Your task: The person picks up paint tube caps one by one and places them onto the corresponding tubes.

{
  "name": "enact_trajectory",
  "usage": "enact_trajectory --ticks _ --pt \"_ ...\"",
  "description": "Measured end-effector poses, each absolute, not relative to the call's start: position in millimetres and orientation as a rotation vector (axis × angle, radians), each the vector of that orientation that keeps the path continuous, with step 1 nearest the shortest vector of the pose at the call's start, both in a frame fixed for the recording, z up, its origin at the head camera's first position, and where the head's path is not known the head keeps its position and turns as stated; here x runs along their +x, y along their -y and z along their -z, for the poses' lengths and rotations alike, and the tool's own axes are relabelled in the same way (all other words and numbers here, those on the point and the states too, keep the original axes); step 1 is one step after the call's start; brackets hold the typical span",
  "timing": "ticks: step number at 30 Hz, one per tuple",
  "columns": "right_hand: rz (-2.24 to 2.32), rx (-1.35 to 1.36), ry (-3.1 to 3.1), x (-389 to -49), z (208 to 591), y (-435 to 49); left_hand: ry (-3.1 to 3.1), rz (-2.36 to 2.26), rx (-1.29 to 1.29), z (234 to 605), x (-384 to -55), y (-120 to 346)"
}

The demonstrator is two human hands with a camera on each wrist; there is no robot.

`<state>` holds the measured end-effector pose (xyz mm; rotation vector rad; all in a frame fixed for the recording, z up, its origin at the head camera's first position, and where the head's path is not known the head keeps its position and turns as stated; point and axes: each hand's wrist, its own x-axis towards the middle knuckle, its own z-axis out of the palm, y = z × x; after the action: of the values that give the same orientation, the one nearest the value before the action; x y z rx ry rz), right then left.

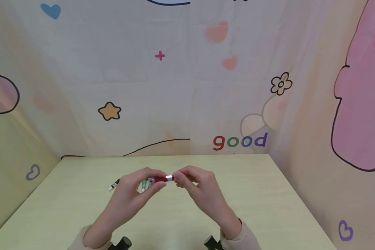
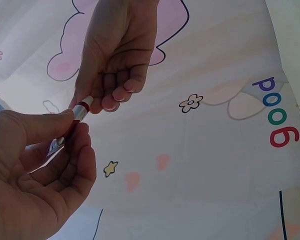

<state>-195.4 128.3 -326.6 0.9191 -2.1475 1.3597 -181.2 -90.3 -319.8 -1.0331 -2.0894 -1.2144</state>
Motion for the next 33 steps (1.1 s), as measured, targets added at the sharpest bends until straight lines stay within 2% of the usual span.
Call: enact_trajectory --ticks 17,25,33 --pt "-1.341 1.085 2.12 -200.5 329.3 -130.0 2.369 1.426 -0.768 318.2 -189.4 99.5" --pt "-1.325 1.027 2.137 -199.1 327.2 -129.2 2.305 1.362 -0.805 319.5 -188.9 94.2" --pt "-1.377 0.966 2.198 -200.3 327.4 -132.2 2.13 1.228 -0.988 323.8 -186.7 88.1"
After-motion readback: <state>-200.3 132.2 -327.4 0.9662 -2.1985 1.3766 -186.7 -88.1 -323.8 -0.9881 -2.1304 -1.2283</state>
